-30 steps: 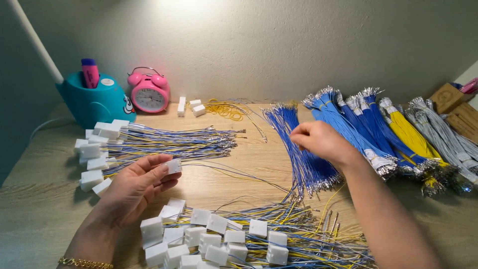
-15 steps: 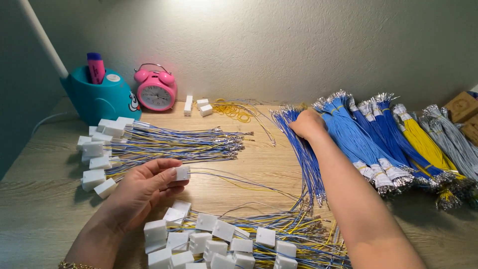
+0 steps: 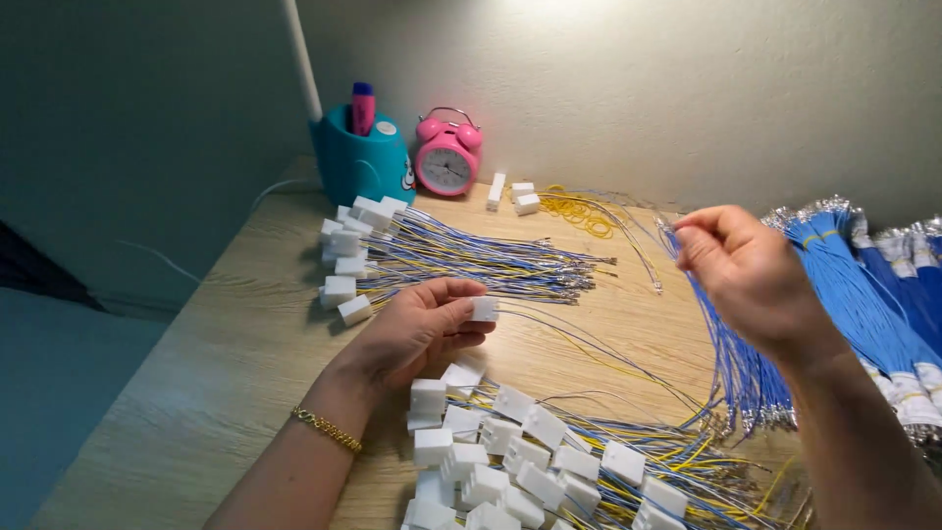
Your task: Manually assembling electrical wire harnesses by inserting pre-crimped wires into plastic connector housings.
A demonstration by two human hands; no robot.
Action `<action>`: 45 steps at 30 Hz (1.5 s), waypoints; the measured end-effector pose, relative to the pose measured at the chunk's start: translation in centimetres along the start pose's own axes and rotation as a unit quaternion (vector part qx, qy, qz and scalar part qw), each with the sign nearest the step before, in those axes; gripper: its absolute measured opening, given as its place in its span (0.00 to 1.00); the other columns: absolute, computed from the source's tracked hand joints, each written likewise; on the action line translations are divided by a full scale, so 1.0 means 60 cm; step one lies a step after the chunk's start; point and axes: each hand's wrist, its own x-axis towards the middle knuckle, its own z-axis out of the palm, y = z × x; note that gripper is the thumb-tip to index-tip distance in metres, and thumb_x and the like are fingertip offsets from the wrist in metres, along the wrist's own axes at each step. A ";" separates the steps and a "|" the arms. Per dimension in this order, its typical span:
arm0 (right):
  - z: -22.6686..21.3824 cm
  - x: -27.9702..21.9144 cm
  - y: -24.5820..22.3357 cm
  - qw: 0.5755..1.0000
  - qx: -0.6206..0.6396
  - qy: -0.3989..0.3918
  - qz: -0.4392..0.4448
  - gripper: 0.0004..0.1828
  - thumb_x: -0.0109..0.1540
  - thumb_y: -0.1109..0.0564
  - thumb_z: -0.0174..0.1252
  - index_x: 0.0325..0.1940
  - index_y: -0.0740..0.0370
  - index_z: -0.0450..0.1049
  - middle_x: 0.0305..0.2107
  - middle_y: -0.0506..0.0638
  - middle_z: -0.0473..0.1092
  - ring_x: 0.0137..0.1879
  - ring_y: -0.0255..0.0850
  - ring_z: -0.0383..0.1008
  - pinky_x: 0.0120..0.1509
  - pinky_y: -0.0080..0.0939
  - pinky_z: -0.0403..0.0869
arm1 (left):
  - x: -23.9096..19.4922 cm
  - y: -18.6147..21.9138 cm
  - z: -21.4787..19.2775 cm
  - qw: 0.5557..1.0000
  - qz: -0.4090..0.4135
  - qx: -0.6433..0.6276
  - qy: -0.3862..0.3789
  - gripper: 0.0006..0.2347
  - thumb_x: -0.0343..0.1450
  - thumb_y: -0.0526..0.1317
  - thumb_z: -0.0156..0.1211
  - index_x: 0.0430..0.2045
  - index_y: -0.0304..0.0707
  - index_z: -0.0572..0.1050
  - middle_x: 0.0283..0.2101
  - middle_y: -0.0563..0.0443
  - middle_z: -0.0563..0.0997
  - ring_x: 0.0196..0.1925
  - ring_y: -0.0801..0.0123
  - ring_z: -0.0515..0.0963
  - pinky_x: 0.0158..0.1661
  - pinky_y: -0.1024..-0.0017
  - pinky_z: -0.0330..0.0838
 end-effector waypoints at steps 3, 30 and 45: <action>0.042 -0.035 -0.061 0.997 -0.008 -0.076 -0.003 0.09 0.63 0.56 0.55 0.43 0.59 0.79 0.26 0.56 0.77 0.36 0.43 0.75 0.47 0.45 0.73 | -0.006 0.003 0.000 1.000 -0.004 -0.012 0.001 0.13 0.71 0.31 0.53 0.50 0.32 0.70 0.45 0.37 0.77 0.42 0.54 0.83 0.45 0.59 0.79; 0.148 -0.042 -0.075 0.972 -0.067 -0.223 0.015 0.12 0.63 0.49 0.52 0.32 0.58 0.72 0.21 0.57 0.69 0.34 0.50 0.72 0.42 0.47 0.71 | -0.003 0.004 0.003 0.999 -0.010 -0.020 -0.025 0.13 0.71 0.31 0.53 0.51 0.31 0.70 0.47 0.36 0.74 0.45 0.56 0.81 0.50 0.57 0.76; 0.155 -0.042 -0.078 0.972 -0.081 -0.220 0.020 0.13 0.63 0.47 0.52 0.33 0.57 0.72 0.21 0.57 0.70 0.34 0.50 0.73 0.43 0.47 0.72 | -0.004 0.004 0.005 1.000 -0.009 -0.003 -0.022 0.14 0.70 0.32 0.56 0.51 0.29 0.71 0.44 0.35 0.78 0.41 0.55 0.83 0.46 0.60 0.79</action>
